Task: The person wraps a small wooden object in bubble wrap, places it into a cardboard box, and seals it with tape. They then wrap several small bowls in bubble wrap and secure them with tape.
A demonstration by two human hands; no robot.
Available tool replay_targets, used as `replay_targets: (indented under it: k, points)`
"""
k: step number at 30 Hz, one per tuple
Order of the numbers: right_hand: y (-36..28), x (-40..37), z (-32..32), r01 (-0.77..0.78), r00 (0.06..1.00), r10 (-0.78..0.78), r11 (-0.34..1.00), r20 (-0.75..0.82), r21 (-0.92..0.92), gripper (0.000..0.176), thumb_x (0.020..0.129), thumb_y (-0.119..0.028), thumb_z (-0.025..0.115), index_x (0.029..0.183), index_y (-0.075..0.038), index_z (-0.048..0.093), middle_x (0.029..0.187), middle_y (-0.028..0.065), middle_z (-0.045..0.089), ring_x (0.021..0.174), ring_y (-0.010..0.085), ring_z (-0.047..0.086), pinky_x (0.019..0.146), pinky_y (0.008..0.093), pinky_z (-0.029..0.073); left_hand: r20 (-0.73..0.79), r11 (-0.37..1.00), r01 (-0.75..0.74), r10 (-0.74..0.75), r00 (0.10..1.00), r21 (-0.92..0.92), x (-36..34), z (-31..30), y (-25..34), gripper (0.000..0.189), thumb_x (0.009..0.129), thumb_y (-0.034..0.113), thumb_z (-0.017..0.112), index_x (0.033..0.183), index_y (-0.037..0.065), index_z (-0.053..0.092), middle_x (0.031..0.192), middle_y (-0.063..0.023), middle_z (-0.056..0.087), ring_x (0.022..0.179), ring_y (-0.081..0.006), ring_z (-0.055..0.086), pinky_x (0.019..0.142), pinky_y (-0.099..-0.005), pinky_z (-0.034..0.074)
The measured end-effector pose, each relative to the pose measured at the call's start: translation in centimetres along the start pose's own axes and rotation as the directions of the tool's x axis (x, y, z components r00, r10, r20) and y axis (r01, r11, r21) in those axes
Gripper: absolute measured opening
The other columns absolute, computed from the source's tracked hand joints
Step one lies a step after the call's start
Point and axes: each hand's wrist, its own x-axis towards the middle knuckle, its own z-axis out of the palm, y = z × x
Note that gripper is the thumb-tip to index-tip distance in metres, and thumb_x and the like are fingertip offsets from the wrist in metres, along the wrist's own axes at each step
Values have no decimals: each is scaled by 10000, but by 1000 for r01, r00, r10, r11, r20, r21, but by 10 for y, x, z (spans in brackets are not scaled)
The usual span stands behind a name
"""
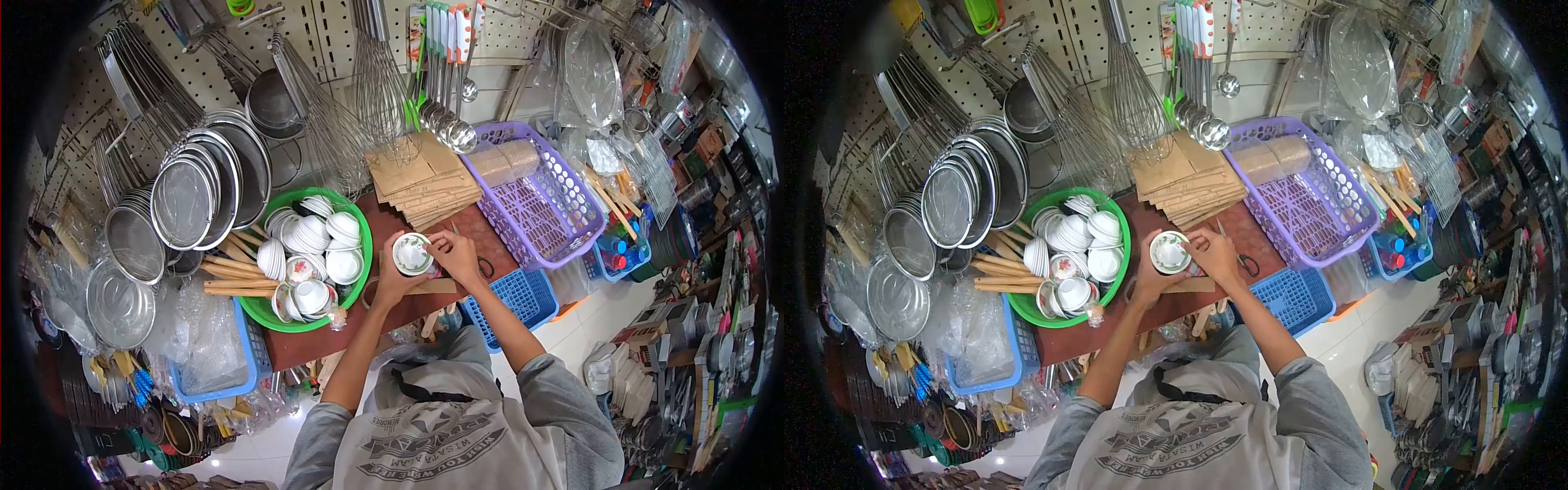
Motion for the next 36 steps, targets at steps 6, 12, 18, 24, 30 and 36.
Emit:
replay_targets:
  k: [6, 12, 18, 24, 30, 36]
  points:
    - [6, 1, 5, 38, 996, -32, 997, -79, 74, 210, 834, -218, 751, 933, -37, 717, 768, 89, 728, 650, 125, 688, 602, 271, 526, -83, 998, -2, 7, 997, 64, 0, 2, -20, 981, 570, 97, 900, 1384, 25, 359, 1284, -163, 487, 1209, -290, 504, 1038, -397, 414]
    - [21, 8, -3, 28, 990, 23, 936, -142, 350, 148, 892, -112, 694, 970, 5, 646, 756, 47, 688, 677, 46, 605, 580, 211, 466, -126, 942, -86, 134, 983, 326, -2, 2, -3, 907, 611, 109, 892, 1350, 14, 375, 1297, -156, 518, 1202, -253, 530, 1025, -363, 437]
    - [47, 2, -9, 36, 978, 32, 949, -208, 315, 100, 906, -84, 648, 949, -4, 606, 747, 27, 657, 678, 40, 576, 591, 223, 459, -188, 966, -74, 123, 974, 249, -8, 7, -10, 897, 608, 102, 891, 1342, 12, 385, 1267, -157, 526, 1170, -259, 545, 1019, -368, 439]
    - [50, -1, -15, 21, 986, 9, 983, -166, 181, 113, 899, -105, 651, 948, -15, 604, 734, 47, 655, 670, 64, 601, 595, 242, 475, -219, 1000, -6, 5, 976, -3, -11, 5, 3, 917, 609, 22, 857, 1372, 4, 347, 1262, -146, 508, 1168, -236, 534, 1010, -352, 447]
    - [31, -6, -19, 143, 989, -146, 985, -29, -94, 133, 864, -137, 685, 946, -38, 648, 773, 102, 693, 675, 202, 641, 640, 327, 512, -202, 998, 13, -24, 979, -55, -14, 2, 6, 921, 644, 5, 855, 1398, 14, 325, 1281, -132, 492, 1182, -217, 518, 1014, -335, 443]
    - [36, -9, -8, 282, 959, -274, 916, 66, -286, 147, 802, -158, 723, 909, -67, 680, 784, 87, 703, 765, 301, 620, 726, 406, 521, -172, 1000, 3, -5, 985, -15, -14, 4, -12, 943, 648, 24, 867, 1403, 24, 302, 1284, -128, 482, 1193, -217, 505, 1021, -334, 438]
